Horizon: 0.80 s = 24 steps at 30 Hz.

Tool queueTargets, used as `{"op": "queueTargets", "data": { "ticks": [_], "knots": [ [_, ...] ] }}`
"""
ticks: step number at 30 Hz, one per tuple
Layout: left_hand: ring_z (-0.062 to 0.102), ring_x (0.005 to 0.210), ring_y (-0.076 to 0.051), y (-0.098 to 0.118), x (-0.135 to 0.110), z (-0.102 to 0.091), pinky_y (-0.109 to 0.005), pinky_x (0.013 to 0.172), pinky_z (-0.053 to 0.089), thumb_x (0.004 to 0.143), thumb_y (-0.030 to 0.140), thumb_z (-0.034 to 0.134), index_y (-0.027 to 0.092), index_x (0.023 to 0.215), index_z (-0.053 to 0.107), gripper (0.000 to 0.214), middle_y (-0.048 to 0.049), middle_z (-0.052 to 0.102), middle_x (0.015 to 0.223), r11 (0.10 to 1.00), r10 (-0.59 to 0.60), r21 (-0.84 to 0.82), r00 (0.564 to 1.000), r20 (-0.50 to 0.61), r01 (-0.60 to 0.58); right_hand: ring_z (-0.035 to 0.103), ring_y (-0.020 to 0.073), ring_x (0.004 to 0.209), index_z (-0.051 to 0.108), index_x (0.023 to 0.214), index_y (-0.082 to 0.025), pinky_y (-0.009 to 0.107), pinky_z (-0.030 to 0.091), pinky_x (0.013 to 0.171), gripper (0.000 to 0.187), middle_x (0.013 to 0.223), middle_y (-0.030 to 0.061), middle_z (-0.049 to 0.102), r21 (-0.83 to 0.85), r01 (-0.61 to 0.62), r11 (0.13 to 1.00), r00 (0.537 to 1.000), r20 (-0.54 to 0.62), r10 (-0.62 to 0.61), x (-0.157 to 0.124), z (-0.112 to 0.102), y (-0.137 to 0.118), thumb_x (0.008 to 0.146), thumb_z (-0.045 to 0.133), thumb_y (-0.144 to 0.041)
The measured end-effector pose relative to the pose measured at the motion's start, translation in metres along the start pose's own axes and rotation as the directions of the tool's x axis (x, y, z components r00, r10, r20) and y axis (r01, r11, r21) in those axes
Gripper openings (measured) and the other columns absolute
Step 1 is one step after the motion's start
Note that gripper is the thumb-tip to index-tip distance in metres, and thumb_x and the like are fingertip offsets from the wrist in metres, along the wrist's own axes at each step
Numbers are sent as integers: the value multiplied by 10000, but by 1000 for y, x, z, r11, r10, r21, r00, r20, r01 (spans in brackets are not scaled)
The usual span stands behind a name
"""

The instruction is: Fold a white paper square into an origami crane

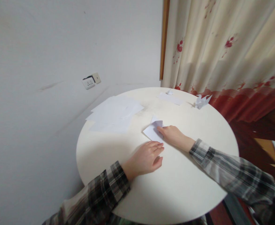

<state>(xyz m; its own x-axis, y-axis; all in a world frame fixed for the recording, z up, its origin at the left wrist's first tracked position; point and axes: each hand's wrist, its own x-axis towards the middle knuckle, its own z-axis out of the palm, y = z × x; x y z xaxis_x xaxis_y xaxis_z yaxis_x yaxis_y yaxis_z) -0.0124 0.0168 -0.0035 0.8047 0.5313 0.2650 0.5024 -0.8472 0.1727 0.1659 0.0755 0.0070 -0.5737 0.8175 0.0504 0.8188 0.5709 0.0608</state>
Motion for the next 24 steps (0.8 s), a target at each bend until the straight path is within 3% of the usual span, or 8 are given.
{"op": "queueTargets", "data": {
  "ticks": [7, 10, 16, 24],
  "knots": [
    [528, 1076, -181, -4, 3, 5, -349, 973, 414, 862, 196, 399, 142, 1080, 561, 277, -83, 621, 1088, 996, -66, -58, 993, -95, 60, 626, 186, 713, 467, 1027, -176, 243, 331, 552, 188, 820, 61, 665, 16, -5, 1000, 1000, -19, 6, 1, 3, 0, 849, 409, -159],
    [513, 1106, -167, -11, 7, 11, -339, 992, 402, 878, 178, 371, 143, 1159, 511, 316, -81, 587, 1161, 992, -126, -44, 983, -133, 122, 628, 190, 718, 475, 1011, -181, 243, 329, 547, 165, 824, 57, 662, 24, -18, 1000, 1000, -17, 18, 1, 3, 0, 853, 424, -183],
    [378, 1261, -205, -20, 8, 19, -364, 1069, 311, 888, 287, 404, 101, 1252, 434, 411, -130, 466, 1319, 990, -112, 79, 992, -52, 116, 623, 184, 694, 483, 968, -167, 241, 320, 539, 130, 787, 65, 655, 25, -9, 1000, 1000, -18, 10, -2, 1, -2, 874, 404, -207],
    [349, 1272, -227, -15, 7, 13, -388, 1057, 321, 867, 247, 419, 114, 1219, 428, 376, -150, 421, 1326, 995, -99, -2, 994, -46, 99, 609, 183, 720, 504, 944, -185, 251, 304, 539, 117, 801, 49, 639, 13, -1, 1000, 997, -71, 2, -3, 4, -3, 871, 422, -224]
  ]
}}
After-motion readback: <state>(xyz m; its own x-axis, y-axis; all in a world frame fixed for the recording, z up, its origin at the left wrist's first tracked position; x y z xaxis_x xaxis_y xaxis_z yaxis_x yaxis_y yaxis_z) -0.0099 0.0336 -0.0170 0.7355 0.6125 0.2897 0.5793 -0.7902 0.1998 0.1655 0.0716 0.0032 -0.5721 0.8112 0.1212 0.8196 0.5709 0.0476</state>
